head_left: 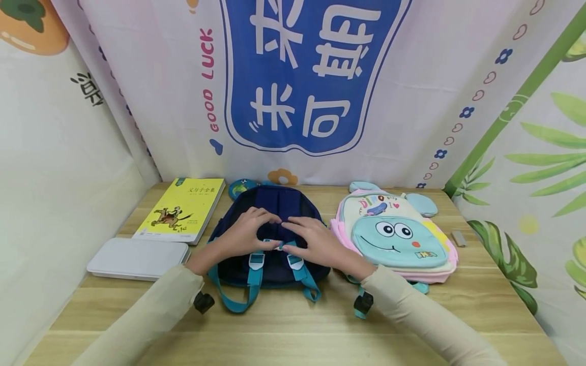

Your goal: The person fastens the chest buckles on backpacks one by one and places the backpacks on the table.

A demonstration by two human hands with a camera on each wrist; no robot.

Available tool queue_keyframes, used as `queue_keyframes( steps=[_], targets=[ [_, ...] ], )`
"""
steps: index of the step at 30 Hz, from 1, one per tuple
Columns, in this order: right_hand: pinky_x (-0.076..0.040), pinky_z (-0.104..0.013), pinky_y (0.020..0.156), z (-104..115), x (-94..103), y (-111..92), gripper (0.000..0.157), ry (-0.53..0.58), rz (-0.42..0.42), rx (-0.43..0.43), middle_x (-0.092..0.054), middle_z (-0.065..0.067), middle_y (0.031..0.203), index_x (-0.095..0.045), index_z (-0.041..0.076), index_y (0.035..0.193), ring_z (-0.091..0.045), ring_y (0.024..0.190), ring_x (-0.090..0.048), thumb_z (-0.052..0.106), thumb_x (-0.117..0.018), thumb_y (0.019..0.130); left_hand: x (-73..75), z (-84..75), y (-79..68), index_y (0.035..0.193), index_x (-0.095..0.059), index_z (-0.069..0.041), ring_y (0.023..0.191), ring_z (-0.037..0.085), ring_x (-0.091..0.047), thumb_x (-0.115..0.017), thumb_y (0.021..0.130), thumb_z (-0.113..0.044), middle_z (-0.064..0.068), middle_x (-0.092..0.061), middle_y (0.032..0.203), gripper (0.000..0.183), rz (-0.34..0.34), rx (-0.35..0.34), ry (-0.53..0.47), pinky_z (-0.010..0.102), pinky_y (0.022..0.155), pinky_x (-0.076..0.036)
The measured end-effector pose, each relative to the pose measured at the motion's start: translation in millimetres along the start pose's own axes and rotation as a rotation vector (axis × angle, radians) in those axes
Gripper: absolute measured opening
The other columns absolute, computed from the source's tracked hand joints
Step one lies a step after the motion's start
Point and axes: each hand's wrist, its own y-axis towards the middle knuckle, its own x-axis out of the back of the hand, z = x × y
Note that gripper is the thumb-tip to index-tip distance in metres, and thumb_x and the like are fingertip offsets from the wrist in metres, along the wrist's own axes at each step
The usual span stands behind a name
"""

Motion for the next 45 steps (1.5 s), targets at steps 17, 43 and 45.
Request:
queue_keyframes(
  steps=[17, 43, 45],
  targets=[
    [-0.034, -0.062, 0.116, -53, 69.9, -35, 0.067, 0.210, 0.015, -0.204, -0.048, -0.012, 0.156, -0.046, 0.015, 0.153, -0.036, 0.146, -0.041, 0.039, -0.070, 0.096, -13.7, -30.8, 44.4, 0.134, -0.064, -0.015, 0.121, 0.030, -0.051, -0.077, 0.089, -0.041, 0.009, -0.063, 0.128, 0.053, -0.010, -0.025, -0.056, 0.055, 0.105, -0.040],
    [-0.034, -0.074, 0.106, -150, 146.6, -150, 0.093, 0.172, 0.042, -0.503, -0.034, -0.029, 0.160, -0.033, 0.007, 0.158, -0.054, 0.140, -0.038, 0.039, -0.082, 0.086, -73.2, -103.9, 94.7, 0.137, -0.062, -0.019, 0.134, 0.025, -0.046, -0.076, 0.089, -0.047, 0.007, -0.056, 0.144, 0.056, 0.112, -0.051, -0.075, 0.050, 0.112, -0.036],
    [-0.035, -0.075, 0.104, -155, 146.8, -155, 0.095, 0.156, 0.066, -0.498, -0.033, -0.031, 0.159, -0.034, 0.006, 0.158, -0.057, 0.138, -0.039, 0.039, -0.084, 0.084, -75.4, -106.0, 96.9, 0.136, -0.062, -0.019, 0.132, 0.024, -0.046, -0.076, 0.089, -0.048, 0.006, -0.056, 0.142, 0.057, 0.116, -0.054, -0.063, 0.050, 0.112, -0.036]
  ],
)
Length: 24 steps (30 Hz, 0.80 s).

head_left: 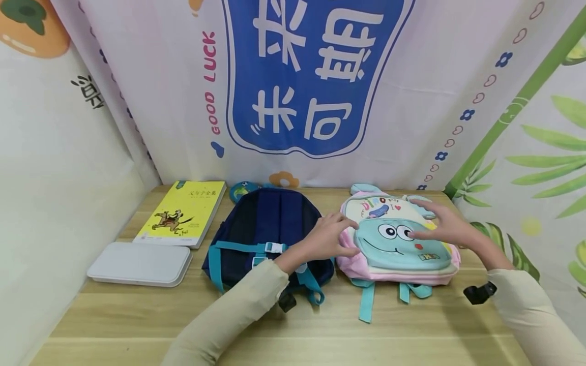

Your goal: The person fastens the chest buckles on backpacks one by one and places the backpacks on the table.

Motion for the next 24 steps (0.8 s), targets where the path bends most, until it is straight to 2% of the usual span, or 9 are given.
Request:
queue_keyframes(
  steps=[3, 7, 12, 15, 20, 24],
  targets=[
    [-0.037, -0.075, 0.102, -11, 0.8, -5, 0.099, -0.031, 0.032, -0.004, -0.035, -0.034, 0.156, -0.034, 0.004, 0.157, -0.058, 0.134, -0.043, 0.040, -0.086, 0.080, -5.4, -2.4, 4.1, 0.135, -0.063, -0.020, 0.129, 0.022, -0.047, -0.074, 0.089, -0.052, 0.004, -0.056, 0.140, 0.057, 0.009, -0.011, 0.017, 0.048, 0.113, -0.036],
    [-0.034, -0.077, 0.102, -23, 3.7, -11, 0.105, -0.041, 0.096, -0.036, -0.035, -0.035, 0.155, -0.030, 0.005, 0.159, -0.060, 0.138, -0.035, 0.041, -0.087, 0.079, -9.9, -6.5, 8.0, 0.135, -0.063, -0.020, 0.128, 0.021, -0.047, -0.073, 0.089, -0.054, 0.004, -0.056, 0.139, 0.059, 0.027, -0.023, 0.022, 0.048, 0.113, -0.037],
    [-0.025, -0.081, 0.103, -32, 6.8, -16, 0.112, -0.007, 0.189, -0.098, -0.021, -0.037, 0.160, -0.023, 0.007, 0.161, -0.065, 0.142, -0.019, 0.039, -0.088, 0.077, -12.6, -8.8, 11.6, 0.138, -0.060, -0.020, 0.135, 0.023, -0.044, -0.073, 0.088, -0.057, 0.005, -0.052, 0.143, 0.063, 0.056, -0.015, 0.041, 0.049, 0.113, -0.038],
    [-0.025, -0.082, 0.103, -38, 6.1, -19, 0.114, 0.010, 0.227, -0.120, -0.014, -0.038, 0.161, -0.020, 0.008, 0.162, -0.066, 0.142, -0.016, 0.038, -0.089, 0.076, -14.8, -8.8, 11.9, 0.140, -0.059, -0.020, 0.138, 0.025, -0.042, -0.073, 0.087, -0.058, 0.006, -0.051, 0.145, 0.066, 0.076, -0.005, 0.036, 0.050, 0.113, -0.037],
    [-0.024, -0.082, 0.103, -48, 3.3, -25, 0.115, 0.050, 0.245, -0.105, -0.011, -0.038, 0.162, -0.017, 0.006, 0.162, -0.067, 0.142, -0.015, 0.032, -0.089, 0.076, -18.6, -8.7, 9.8, 0.141, -0.059, -0.019, 0.136, 0.024, -0.044, -0.072, 0.087, -0.061, 0.007, -0.052, 0.144, 0.069, 0.097, 0.000, 0.018, 0.051, 0.115, -0.033],
    [-0.024, -0.082, 0.103, -53, 1.8, -28, 0.116, 0.071, 0.256, -0.066, -0.014, -0.041, 0.160, -0.017, -0.002, 0.160, -0.067, 0.141, -0.017, 0.027, -0.090, 0.074, -20.2, -7.6, 8.8, 0.141, -0.059, -0.020, 0.132, 0.022, -0.045, -0.070, 0.087, -0.064, 0.006, -0.052, 0.144, 0.070, 0.121, 0.026, 0.041, 0.048, 0.113, -0.034]
  ],
)
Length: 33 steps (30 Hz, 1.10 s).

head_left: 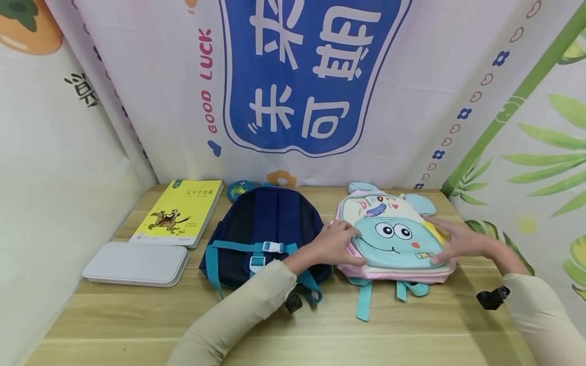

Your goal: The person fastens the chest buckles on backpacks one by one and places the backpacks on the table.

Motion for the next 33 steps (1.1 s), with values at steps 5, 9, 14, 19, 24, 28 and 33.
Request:
queue_keyframes(
  steps=[5, 9, 14, 19, 24, 28, 33],
  targets=[
    [-0.028, -0.079, 0.104, -5, -1.7, -4, 0.124, -0.015, 0.062, 0.031, -0.018, -0.045, 0.156, -0.014, -0.010, 0.158, -0.067, 0.139, -0.022, 0.023, -0.093, 0.069, 0.1, 1.3, -1.0, 0.142, -0.058, -0.021, 0.127, 0.020, -0.046, -0.070, 0.086, -0.065, 0.006, -0.053, 0.142, 0.072, 0.024, 0.024, 0.010, 0.043, 0.110, -0.036],
    [-0.027, -0.078, 0.105, -7, -5.4, -8, 0.129, -0.020, 0.076, 0.044, -0.016, -0.046, 0.156, -0.010, -0.011, 0.158, -0.067, 0.139, -0.021, 0.023, -0.095, 0.066, 1.8, -0.1, -2.8, 0.141, -0.059, -0.020, 0.126, 0.020, -0.047, -0.071, 0.085, -0.065, 0.006, -0.054, 0.141, 0.073, 0.032, 0.028, 0.009, 0.042, 0.110, -0.036],
    [-0.025, -0.078, 0.106, -10, -9.2, -9, 0.132, -0.002, 0.046, 0.043, -0.016, -0.046, 0.156, -0.006, -0.011, 0.158, -0.067, 0.139, -0.021, 0.021, -0.095, 0.066, 2.7, -1.0, -3.8, 0.141, -0.059, -0.021, 0.122, 0.020, -0.046, -0.071, 0.084, -0.065, 0.006, -0.053, 0.138, 0.073, 0.034, 0.032, 0.012, 0.042, 0.108, -0.037],
    [-0.023, -0.078, 0.107, -13, -13.2, -10, 0.134, 0.026, 0.027, 0.000, -0.013, -0.045, 0.157, -0.002, -0.007, 0.159, -0.066, 0.140, -0.020, 0.022, -0.094, 0.066, -0.8, 0.6, -3.6, 0.139, -0.058, -0.021, 0.119, 0.018, -0.043, -0.072, 0.081, -0.068, 0.004, -0.051, 0.134, 0.076, 0.039, 0.033, 0.033, 0.041, 0.108, -0.037],
    [-0.024, -0.078, 0.108, -14, -14.6, -11, 0.133, 0.056, 0.020, -0.051, -0.012, -0.044, 0.157, -0.002, -0.007, 0.159, -0.063, 0.139, -0.021, 0.025, -0.093, 0.068, -2.2, 1.8, -2.8, 0.138, -0.057, -0.022, 0.120, 0.019, -0.041, -0.073, 0.079, -0.071, 0.004, -0.049, 0.134, 0.078, 0.040, 0.033, 0.036, 0.042, 0.108, -0.036],
    [-0.024, -0.078, 0.107, -15, -14.2, -11, 0.130, 0.071, 0.002, -0.049, -0.014, -0.043, 0.156, -0.005, -0.008, 0.158, -0.061, 0.139, -0.022, 0.025, -0.093, 0.068, -1.6, 1.7, -1.8, 0.138, -0.057, -0.023, 0.117, 0.020, -0.040, -0.074, 0.078, -0.071, 0.005, -0.048, 0.133, 0.079, 0.031, 0.045, 0.040, 0.041, 0.105, -0.037],
    [-0.026, -0.079, 0.105, -15, -14.2, -12, 0.124, 0.082, -0.023, -0.059, -0.016, -0.043, 0.157, -0.010, -0.007, 0.159, -0.062, 0.140, -0.023, 0.026, -0.092, 0.071, -2.2, 1.8, -0.8, 0.138, -0.057, -0.023, 0.111, 0.019, -0.040, -0.074, 0.077, -0.072, 0.005, -0.049, 0.130, 0.080, 0.031, 0.061, 0.046, 0.036, 0.099, -0.038]
  ],
)
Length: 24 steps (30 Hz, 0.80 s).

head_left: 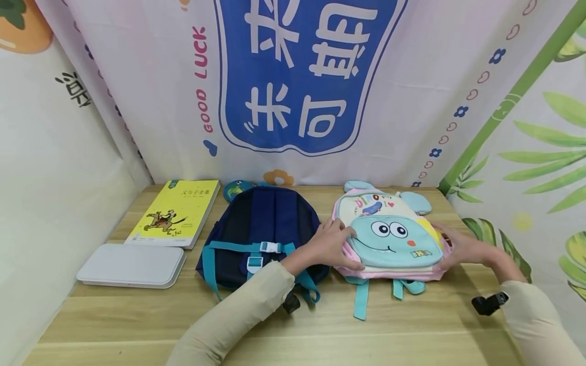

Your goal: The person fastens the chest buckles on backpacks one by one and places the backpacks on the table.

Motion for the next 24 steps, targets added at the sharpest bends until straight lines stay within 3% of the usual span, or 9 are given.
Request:
queue_keyframes(
  steps=[12, 24],
  targets=[
    [-0.033, -0.075, 0.104, 11, 3.9, 3, 0.115, -0.044, -0.027, -0.051, -0.025, -0.044, 0.154, -0.020, -0.009, 0.157, -0.060, 0.138, -0.031, 0.031, -0.090, 0.074, -2.6, 4.2, -0.5, 0.135, -0.058, -0.018, 0.110, 0.018, -0.042, -0.078, 0.076, -0.068, 0.006, -0.051, 0.127, 0.079, 0.003, -0.002, -0.054, 0.026, 0.086, -0.044],
    [-0.045, -0.064, 0.099, 37, 18.3, -5, 0.109, -0.085, -0.115, -0.008, -0.040, -0.037, 0.149, -0.028, -0.001, 0.158, -0.049, 0.128, -0.047, 0.032, -0.091, 0.075, 2.7, 0.2, -0.1, 0.135, -0.058, -0.015, 0.111, 0.019, -0.043, -0.080, 0.079, -0.060, 0.009, -0.050, 0.125, 0.075, 0.042, -0.014, -0.113, 0.026, 0.086, -0.044]
  ],
)
